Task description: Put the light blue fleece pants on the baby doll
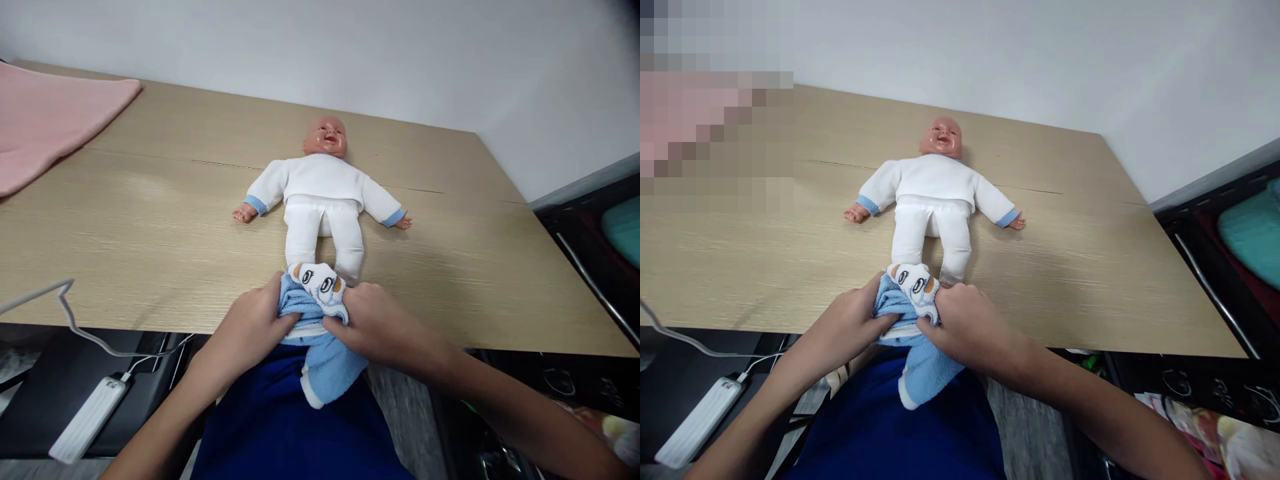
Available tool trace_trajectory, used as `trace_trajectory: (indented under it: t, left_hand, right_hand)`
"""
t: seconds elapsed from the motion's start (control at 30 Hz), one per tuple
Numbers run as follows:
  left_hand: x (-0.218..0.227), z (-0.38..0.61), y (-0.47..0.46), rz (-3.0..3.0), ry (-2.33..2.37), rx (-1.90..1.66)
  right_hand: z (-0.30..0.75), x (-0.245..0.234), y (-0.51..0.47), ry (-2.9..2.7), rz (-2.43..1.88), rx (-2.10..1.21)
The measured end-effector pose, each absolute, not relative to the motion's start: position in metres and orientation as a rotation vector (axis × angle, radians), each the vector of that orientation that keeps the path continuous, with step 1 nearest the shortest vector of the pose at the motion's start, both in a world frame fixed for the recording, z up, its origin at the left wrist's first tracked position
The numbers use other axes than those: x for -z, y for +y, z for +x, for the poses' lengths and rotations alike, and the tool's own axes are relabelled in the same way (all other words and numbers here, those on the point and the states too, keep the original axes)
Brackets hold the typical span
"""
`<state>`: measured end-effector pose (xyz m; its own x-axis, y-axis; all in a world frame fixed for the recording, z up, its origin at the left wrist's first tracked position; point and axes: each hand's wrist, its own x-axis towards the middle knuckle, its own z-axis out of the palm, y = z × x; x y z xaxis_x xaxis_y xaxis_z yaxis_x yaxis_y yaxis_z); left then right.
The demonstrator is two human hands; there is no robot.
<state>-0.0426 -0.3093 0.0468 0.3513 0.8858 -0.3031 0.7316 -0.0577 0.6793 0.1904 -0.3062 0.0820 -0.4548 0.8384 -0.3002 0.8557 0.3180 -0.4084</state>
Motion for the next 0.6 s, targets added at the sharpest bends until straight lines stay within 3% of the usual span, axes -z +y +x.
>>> trace_trajectory:
  t: [0.2,0.43,0.6]
  left_hand:
    - [-0.034,-0.04,-0.312,1.84,1.422,-0.289]
    - [-0.007,-0.036,-0.303,1.82,1.298,-0.598]
    - [0.001,-0.03,-0.293,1.675,1.103,-0.759]
  right_hand:
    - [0.192,-0.081,-0.304,2.401,1.62,0.755]
    - [0.202,-0.06,-0.304,2.864,1.628,0.503]
    - [0.201,-0.047,-0.295,3.074,1.581,0.563]
